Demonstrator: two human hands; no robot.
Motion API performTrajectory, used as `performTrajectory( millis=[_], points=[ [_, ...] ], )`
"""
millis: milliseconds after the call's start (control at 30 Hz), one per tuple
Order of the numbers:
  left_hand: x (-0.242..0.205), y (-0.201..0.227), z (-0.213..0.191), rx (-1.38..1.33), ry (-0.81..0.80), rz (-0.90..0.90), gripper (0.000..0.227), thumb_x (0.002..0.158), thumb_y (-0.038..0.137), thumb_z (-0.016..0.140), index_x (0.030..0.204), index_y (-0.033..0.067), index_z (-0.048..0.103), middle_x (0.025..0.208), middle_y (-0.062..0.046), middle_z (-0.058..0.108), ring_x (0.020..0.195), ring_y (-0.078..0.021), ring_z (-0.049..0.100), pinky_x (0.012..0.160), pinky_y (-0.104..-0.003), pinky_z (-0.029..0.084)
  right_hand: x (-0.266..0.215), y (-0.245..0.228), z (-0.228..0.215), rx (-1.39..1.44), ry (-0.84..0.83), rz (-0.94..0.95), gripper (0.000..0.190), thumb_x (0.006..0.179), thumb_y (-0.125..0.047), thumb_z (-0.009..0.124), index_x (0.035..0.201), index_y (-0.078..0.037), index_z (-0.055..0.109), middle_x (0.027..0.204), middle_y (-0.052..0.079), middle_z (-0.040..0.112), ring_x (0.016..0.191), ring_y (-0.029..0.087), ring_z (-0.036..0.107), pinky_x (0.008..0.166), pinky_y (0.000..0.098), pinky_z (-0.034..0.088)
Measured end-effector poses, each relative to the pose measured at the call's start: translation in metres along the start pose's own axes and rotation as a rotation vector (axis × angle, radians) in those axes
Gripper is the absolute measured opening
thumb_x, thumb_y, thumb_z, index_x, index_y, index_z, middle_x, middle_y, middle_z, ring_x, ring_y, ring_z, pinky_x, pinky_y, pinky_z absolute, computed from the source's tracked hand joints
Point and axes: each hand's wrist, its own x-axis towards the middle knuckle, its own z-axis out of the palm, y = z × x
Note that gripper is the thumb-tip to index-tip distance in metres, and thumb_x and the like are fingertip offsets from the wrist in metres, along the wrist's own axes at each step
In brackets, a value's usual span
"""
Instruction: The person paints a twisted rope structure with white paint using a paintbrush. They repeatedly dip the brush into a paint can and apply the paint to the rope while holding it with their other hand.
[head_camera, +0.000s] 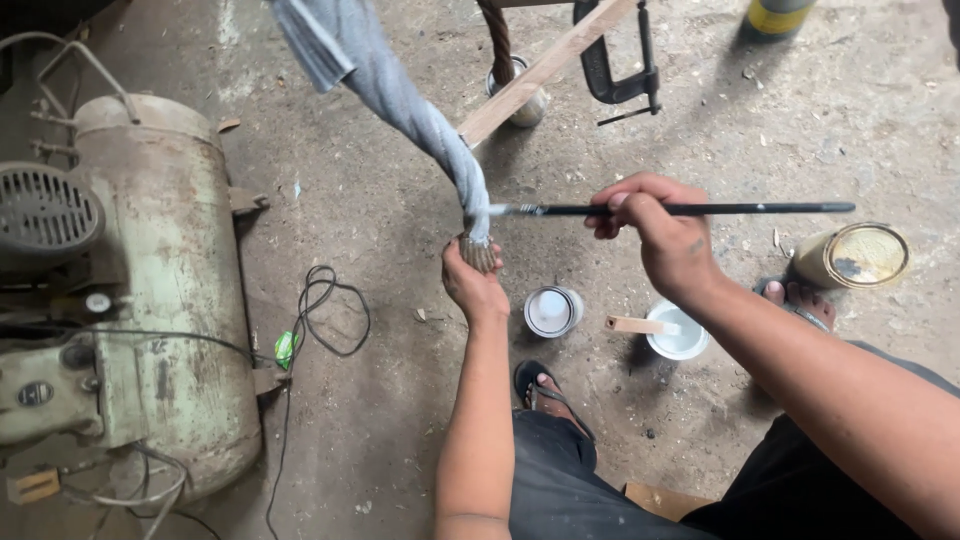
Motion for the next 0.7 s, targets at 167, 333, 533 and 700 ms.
performTrajectory(
  millis=[167, 333, 533, 700],
  points=[
    [0.002, -0.004, 0.0, -0.011, 0.001, -0.007, 0.026, 0.096, 0.031, 0.057, 0.097, 0.0071, 0.066, 0.083, -0.018, 0.067, 0.066, -0.0241, 0.068, 0.048, -0.027, 0.049, 0.005, -0.007, 0.008, -0.035, 0.038, -0.077, 0.022, 0.097, -0.007, 0.059, 0.109, 0.005, 0.074, 0.081, 0.02, 0.07, 0.077, 0.022, 0.071, 0.076, 0.0324, 0.06],
    [-0.006, 0.0, 0.005, -0.021, 0.002, 0.019, 0.026, 0.097, 0.031, 0.058, 0.093, 0.0064, 0.066, 0.078, -0.016, 0.066, 0.065, -0.0244, 0.068, 0.047, -0.027, 0.049, -0.006, -0.018, 0.017, -0.141, 0.038, -0.103, 0.023, 0.102, -0.011, 0.058, 0.114, 0.001, 0.073, 0.086, 0.016, 0.072, 0.083, 0.019, 0.071, 0.083, 0.0315, 0.057],
    [-0.013, 0.003, 0.01, 0.001, -0.012, 0.058, 0.027, 0.097, 0.03, 0.056, 0.091, 0.0051, 0.065, 0.074, -0.016, 0.063, 0.065, -0.0249, 0.066, 0.05, -0.029, 0.048, -0.024, -0.003, 0.006, -0.354, -0.097, -0.117, 0.02, 0.096, -0.01, 0.063, 0.104, -0.001, 0.078, 0.078, 0.017, 0.073, 0.082, 0.022, 0.071, 0.085, 0.0333, 0.056],
    [-0.016, 0.009, 0.016, 0.011, 0.016, -0.055, 0.025, 0.095, 0.029, 0.05, 0.089, 0.0074, 0.061, 0.075, -0.011, 0.065, 0.063, -0.0212, 0.065, 0.051, -0.031, 0.043, -0.021, -0.006, -0.013, -0.217, -0.103, -0.232, 0.02, 0.104, -0.002, 0.053, 0.111, 0.012, 0.067, 0.093, 0.026, 0.069, 0.083, 0.032, 0.071, 0.08, 0.0352, 0.061]
  ],
)
